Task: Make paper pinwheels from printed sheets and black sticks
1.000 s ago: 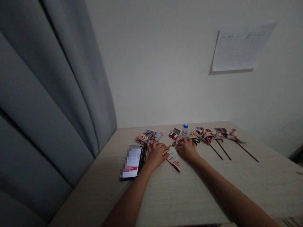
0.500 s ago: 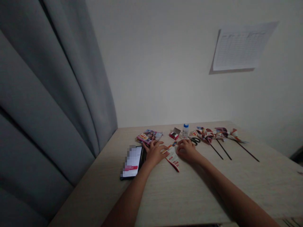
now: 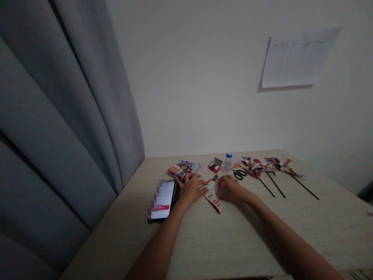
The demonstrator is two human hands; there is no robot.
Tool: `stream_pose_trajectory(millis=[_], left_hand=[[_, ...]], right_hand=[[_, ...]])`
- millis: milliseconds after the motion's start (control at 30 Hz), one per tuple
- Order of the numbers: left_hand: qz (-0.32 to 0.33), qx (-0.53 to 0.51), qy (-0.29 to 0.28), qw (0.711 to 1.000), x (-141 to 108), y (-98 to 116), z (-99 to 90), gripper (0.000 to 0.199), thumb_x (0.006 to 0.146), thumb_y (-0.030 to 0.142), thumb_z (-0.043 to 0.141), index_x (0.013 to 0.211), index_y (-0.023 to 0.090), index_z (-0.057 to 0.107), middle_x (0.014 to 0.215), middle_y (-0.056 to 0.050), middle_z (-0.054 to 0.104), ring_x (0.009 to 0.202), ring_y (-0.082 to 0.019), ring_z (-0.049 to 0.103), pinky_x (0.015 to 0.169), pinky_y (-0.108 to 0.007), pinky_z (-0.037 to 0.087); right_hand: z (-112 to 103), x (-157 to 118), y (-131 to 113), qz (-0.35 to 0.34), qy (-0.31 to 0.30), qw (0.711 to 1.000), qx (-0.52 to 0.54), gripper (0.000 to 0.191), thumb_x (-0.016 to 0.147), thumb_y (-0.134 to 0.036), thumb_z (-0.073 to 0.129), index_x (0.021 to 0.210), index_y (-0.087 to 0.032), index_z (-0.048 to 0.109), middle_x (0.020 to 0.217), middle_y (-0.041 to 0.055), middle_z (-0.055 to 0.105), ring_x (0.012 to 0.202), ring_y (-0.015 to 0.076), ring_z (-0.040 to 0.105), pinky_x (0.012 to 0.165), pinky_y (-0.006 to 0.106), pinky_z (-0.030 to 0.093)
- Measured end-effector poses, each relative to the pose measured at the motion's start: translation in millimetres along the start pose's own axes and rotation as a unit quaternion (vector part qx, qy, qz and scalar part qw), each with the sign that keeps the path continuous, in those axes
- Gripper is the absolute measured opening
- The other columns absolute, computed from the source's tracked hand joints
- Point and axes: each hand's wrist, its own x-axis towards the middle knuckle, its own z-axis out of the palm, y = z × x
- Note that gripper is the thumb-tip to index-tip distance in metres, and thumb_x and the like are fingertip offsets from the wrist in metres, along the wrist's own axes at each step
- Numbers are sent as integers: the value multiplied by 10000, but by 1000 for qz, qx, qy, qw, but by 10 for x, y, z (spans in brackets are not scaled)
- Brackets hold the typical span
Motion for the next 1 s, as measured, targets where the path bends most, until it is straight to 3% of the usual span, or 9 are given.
stream_pose_trajectory(millis=[167,333,533,767,1000], left_hand=[[18,17,8,1000,-16,17,-5,211,846,487,710,1048,439,745,1401,45,600,1408,-374,317,1041,-808,-175],[25,69,27,997,-53,22,-49,219,878,427,662,1075,358,730,1397,2,605,1396,-378,337,1060,-824,-114],[7,94,37,995,-35,-20,-42,298,929,478,570,1188,394,693,1438,-7,579,1410,-386,323,1059,-834,-78],[-9,90,32,995,1,-56,-2,294,935,503,557,1188,424,685,1483,16,541,1435,-386,281,1040,-845,-86],[-21,83,11,996,3,-33,-49,307,931,516,555,1198,430,682,1507,19,515,1442,-383,262,1056,-826,-89]], right_hand=[[-16,-12,4,-6,-9,1000,6,160,689,-273,778,848,-257,778,1186,73,643,1243,321,464,1072,513,338],[80,37,16,-32,57,997,-50,105,798,-327,715,849,-259,777,1226,73,630,1275,314,443,1112,528,286],[185,139,-15,-40,106,989,-97,137,871,-311,646,888,-256,769,1266,78,631,1299,312,419,1146,559,232],[105,154,1,-58,74,990,-107,104,822,-311,705,888,-275,777,1289,79,616,1347,317,378,1165,563,204],[32,112,16,-53,34,995,-82,227,757,-328,774,981,-293,771,1357,69,577,1374,329,354,1161,568,219]])
